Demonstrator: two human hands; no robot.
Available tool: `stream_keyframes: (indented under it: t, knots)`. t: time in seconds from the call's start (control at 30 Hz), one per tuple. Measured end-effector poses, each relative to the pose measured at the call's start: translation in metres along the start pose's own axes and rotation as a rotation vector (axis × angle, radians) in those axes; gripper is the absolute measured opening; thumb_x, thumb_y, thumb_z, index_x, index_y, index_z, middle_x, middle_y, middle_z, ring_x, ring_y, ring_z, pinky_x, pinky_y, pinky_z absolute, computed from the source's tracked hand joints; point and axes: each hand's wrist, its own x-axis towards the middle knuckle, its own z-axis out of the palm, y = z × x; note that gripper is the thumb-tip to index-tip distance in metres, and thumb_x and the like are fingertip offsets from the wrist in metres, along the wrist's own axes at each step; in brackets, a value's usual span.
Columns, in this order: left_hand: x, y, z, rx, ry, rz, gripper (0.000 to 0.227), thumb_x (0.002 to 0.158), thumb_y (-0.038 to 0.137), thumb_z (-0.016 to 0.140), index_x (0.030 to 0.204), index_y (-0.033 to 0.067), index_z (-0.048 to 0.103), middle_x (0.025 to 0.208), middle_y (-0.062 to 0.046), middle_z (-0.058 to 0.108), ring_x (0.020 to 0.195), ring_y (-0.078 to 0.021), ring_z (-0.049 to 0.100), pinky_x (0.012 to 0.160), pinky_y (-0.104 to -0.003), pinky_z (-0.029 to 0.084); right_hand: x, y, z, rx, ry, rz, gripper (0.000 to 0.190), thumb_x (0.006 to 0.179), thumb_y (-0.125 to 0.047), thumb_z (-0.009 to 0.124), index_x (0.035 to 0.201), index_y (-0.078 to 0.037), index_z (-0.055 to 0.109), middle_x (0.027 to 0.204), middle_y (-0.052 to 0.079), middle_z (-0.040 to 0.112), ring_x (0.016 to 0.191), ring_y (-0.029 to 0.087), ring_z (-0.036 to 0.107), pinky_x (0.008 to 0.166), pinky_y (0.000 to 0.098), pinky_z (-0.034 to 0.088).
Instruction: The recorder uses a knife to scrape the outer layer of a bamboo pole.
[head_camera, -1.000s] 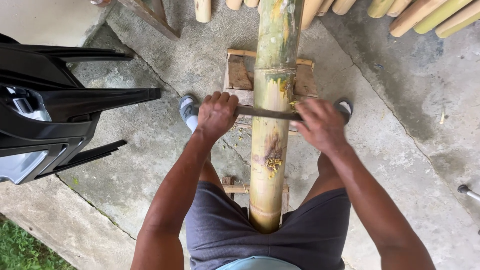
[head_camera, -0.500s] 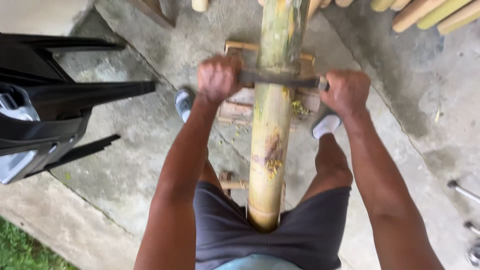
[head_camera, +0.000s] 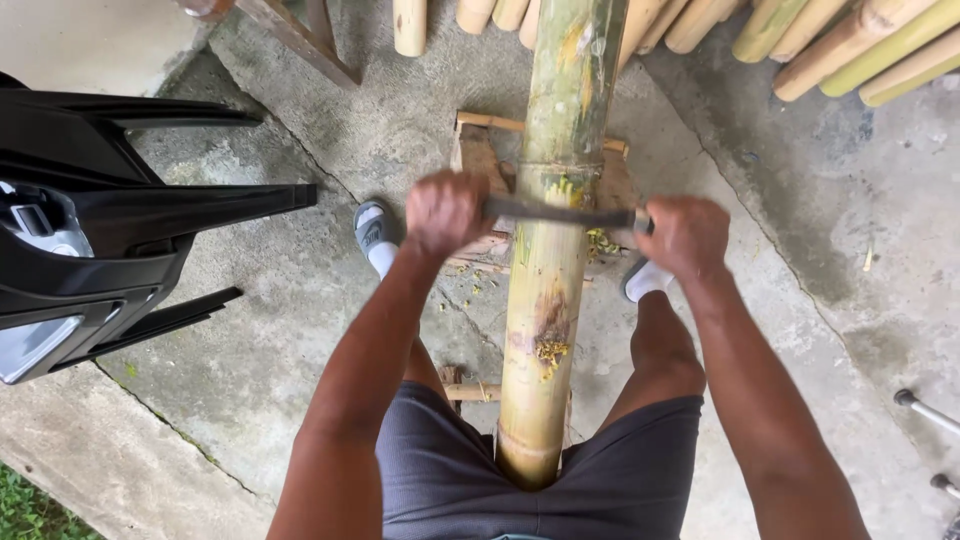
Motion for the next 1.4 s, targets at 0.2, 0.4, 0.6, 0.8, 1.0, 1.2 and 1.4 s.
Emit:
stream_keyframes:
  t: [0.2,0.4,0.6,0.8,1.0,1.2,1.4]
  knots:
    - [0.004,-0.007,0.013,0.015,0.048,0.041,0.046,0.104,0.041,0.062,0.064,0.0204,0.055,0.049,0.006,0.050,0.035,-0.0078,0.043,0.028,-0.029,0.035,0.000,0.016,0.015,-0.019,0.033,-0.015,0.021,0.075,-0.028,0.087,0.074,-0.015,0.071,0.060,0.004,0.060,0.052,0.023,0.059,0.052,0.0394,0.045]
    - [0.023,-0.007,-0.008,0.055,0.069,0.049,0.056,0.108,0.048,0.054,0.059,0.0208,0.049,0.045,0.008,0.043,0.034,-0.0042,0.032,0.026,-0.028,0.028,0.007,0.021,0.022,-0.059,-0.001,-0.001,0.029,0.088,-0.028,0.088,0.071,-0.015,0.068,0.055,-0.001,0.056,0.044,0.015,0.053,0.046,0.0343,0.042]
    - [-0.022,-0.003,0.024,0.016,0.137,0.071,0.047,0.107,0.036,0.055,0.063,0.0228,0.049,0.049,0.008,0.043,0.039,-0.0036,0.032,0.032,-0.027,0.028,-0.023,0.021,0.036,0.000,0.042,-0.060,0.027,0.087,-0.028,0.088,0.073,-0.016,0.070,0.056,-0.002,0.056,0.044,0.013,0.050,0.045,0.0331,0.040]
    - [0.022,-0.011,0.006,-0.021,0.305,0.058,0.042,0.107,0.040,0.047,0.071,0.0208,0.052,0.064,0.005,0.053,0.055,-0.0066,0.040,0.046,-0.028,0.035,0.018,0.020,0.013,-0.070,0.171,-0.067,0.024,0.079,-0.027,0.086,0.073,-0.014,0.066,0.064,0.006,0.060,0.059,0.026,0.061,0.056,0.0405,0.046]
    - [-0.016,0.007,-0.010,-0.081,0.163,0.065,0.024,0.087,0.030,0.064,0.069,0.0164,0.056,0.062,0.001,0.057,0.052,-0.0101,0.049,0.043,-0.031,0.040,-0.020,0.006,0.020,0.085,0.167,-0.079,0.016,0.076,-0.021,0.080,0.075,-0.015,0.065,0.070,0.005,0.063,0.062,0.027,0.062,0.061,0.0398,0.047]
    - [0.035,-0.010,-0.006,-0.054,0.167,-0.001,0.024,0.087,0.024,0.068,0.067,0.0185,0.056,0.058,0.002,0.058,0.048,-0.0104,0.050,0.040,-0.032,0.041,0.032,0.021,0.001,-0.036,0.129,-0.091,0.018,0.078,-0.024,0.084,0.075,-0.015,0.068,0.066,0.006,0.062,0.057,0.024,0.060,0.055,0.0374,0.043]
    - [-0.034,0.011,0.010,-0.137,0.183,0.020,0.036,0.097,0.031,0.059,0.064,0.0186,0.052,0.055,0.003,0.050,0.046,-0.0087,0.041,0.040,-0.032,0.034,-0.021,0.002,0.000,-0.023,0.095,-0.104,0.019,0.079,-0.021,0.083,0.070,-0.015,0.067,0.060,0.004,0.059,0.053,0.022,0.058,0.054,0.0374,0.043]
